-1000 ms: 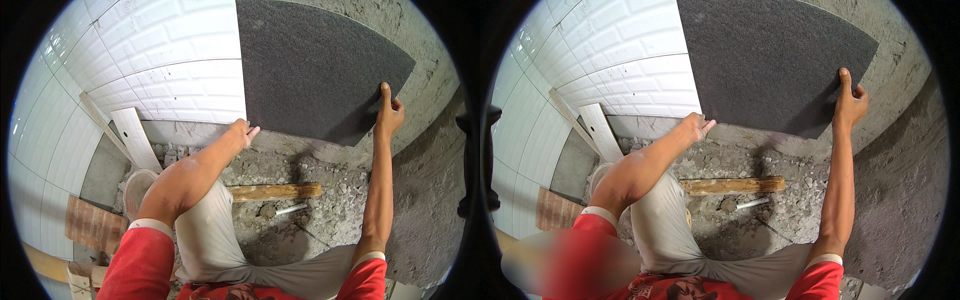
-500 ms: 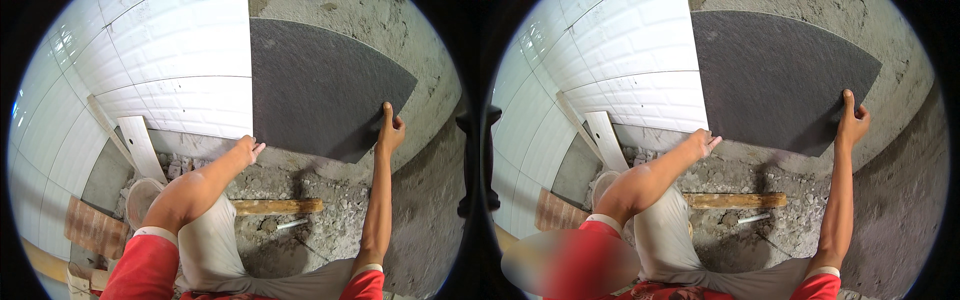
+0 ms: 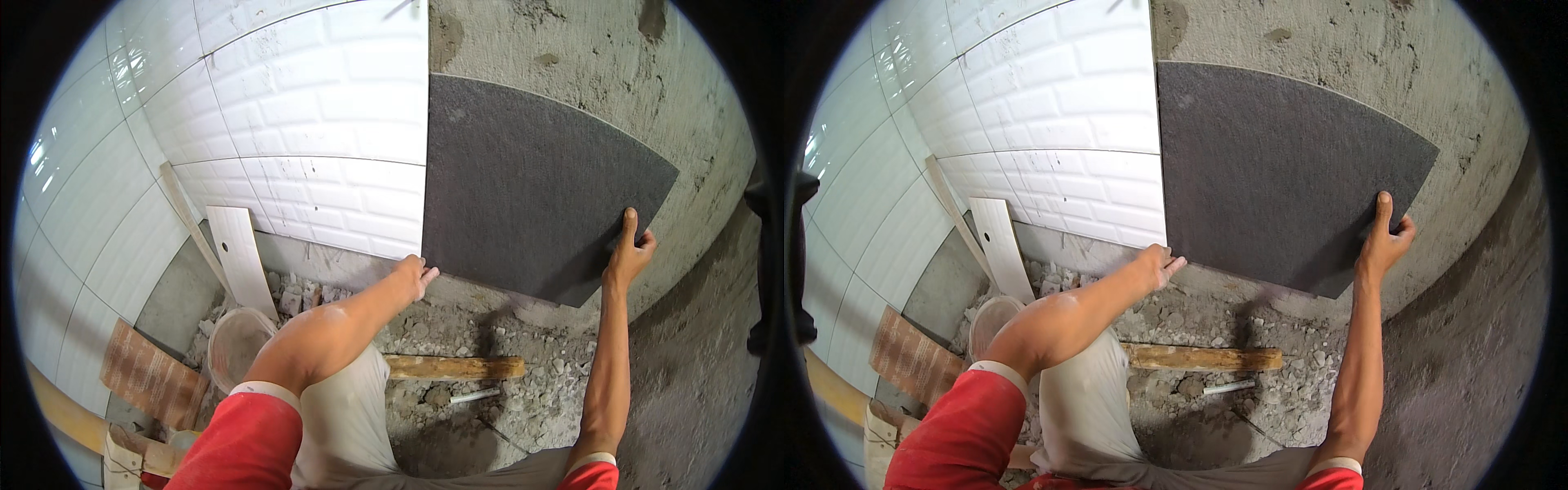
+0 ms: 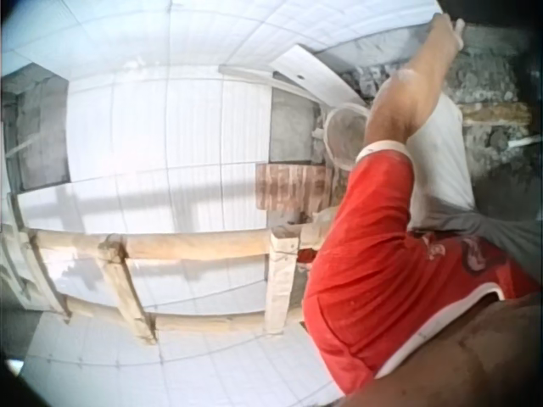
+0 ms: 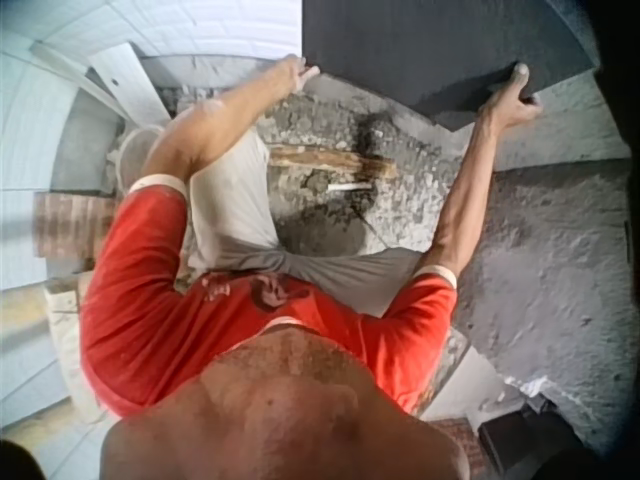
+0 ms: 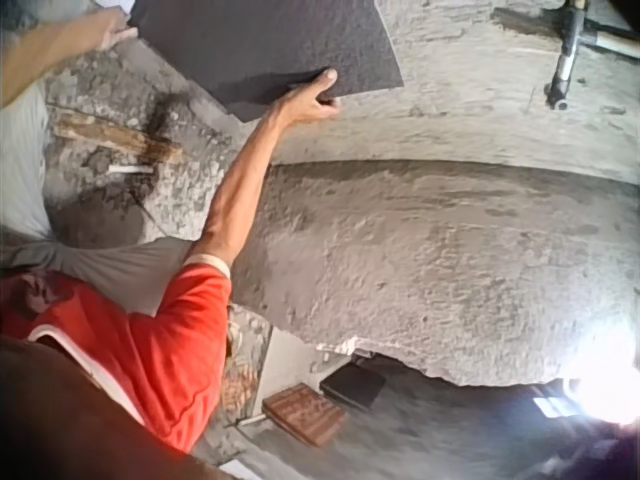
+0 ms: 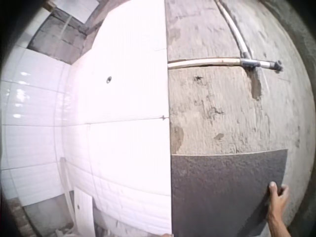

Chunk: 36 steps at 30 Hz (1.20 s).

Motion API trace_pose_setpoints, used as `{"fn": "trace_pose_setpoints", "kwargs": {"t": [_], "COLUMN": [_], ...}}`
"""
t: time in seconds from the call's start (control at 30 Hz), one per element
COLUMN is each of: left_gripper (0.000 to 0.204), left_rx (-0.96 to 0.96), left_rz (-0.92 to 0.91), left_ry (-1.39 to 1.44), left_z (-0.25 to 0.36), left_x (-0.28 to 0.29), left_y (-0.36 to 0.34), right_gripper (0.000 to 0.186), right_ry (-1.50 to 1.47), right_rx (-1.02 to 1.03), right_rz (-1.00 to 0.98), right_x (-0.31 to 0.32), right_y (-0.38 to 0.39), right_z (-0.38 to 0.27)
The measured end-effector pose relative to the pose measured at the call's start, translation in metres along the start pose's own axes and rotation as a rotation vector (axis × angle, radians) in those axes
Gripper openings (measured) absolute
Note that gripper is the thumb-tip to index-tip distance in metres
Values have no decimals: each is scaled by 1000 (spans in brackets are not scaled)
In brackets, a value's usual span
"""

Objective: The person positions a dark tile against a wall, then uses a tape measure to measure the wall and floor area. The person also handles a red cloth and a bucket during the process.

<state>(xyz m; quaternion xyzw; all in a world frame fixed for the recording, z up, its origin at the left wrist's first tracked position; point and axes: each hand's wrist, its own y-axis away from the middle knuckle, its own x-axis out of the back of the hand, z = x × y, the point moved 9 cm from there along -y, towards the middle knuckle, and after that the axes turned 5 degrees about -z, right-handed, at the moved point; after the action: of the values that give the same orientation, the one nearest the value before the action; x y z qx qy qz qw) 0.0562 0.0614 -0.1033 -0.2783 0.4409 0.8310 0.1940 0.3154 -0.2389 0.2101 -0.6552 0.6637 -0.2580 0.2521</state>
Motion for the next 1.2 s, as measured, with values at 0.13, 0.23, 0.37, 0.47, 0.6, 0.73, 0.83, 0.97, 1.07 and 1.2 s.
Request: {"fn": "trace_pose_setpoints", "kwargs": {"t": [0.13, 0.23, 0.37, 0.47, 0.6, 0.73, 0.83, 0.97, 1.07, 1.2], "left_gripper": [45, 45, 45, 41, 41, 41, 41, 40, 39, 37], "left_rx": [21, 29, 11, 39, 22, -8, -17, -14, -20, -10], "left_rz": [1, 21, 34, 58, 71, 68, 62, 64, 68, 92], "left_ry": [-24, -31, -30, 14, 34, 18, 12, 15, 15, 24], "left_z": [-3, -3, 2, 0, 2, 5, 7, 7, 7, 4], "left_x": [3, 3, 1, 4, 7, 6, 6, 7, 8, 8], "left_y": [7, 11, 12, 11, 9, 9, 9, 9, 8, 11], "right_gripper": [80, 79, 76, 75, 76, 78, 79, 78, 77, 76], "right_ry": [-9, -18, -40, -44, -17, -4, 5, 23, 13, 29], "right_rx": [-29, -32, -49, -44, -30, 4, -9, -12, -14, -3], "right_rz": [-5, -3, -4, -8, 6, 20, 17, 17, 15, 40], "right_x": [4, 6, 3, -1, -2, -1, -1, 0, 1, 4], "right_y": [3, 5, 1, -2, -2, 2, 3, 1, -1, -1], "right_z": [12, 14, 11, 8, 4, 0, 0, 0, 0, -5]}}
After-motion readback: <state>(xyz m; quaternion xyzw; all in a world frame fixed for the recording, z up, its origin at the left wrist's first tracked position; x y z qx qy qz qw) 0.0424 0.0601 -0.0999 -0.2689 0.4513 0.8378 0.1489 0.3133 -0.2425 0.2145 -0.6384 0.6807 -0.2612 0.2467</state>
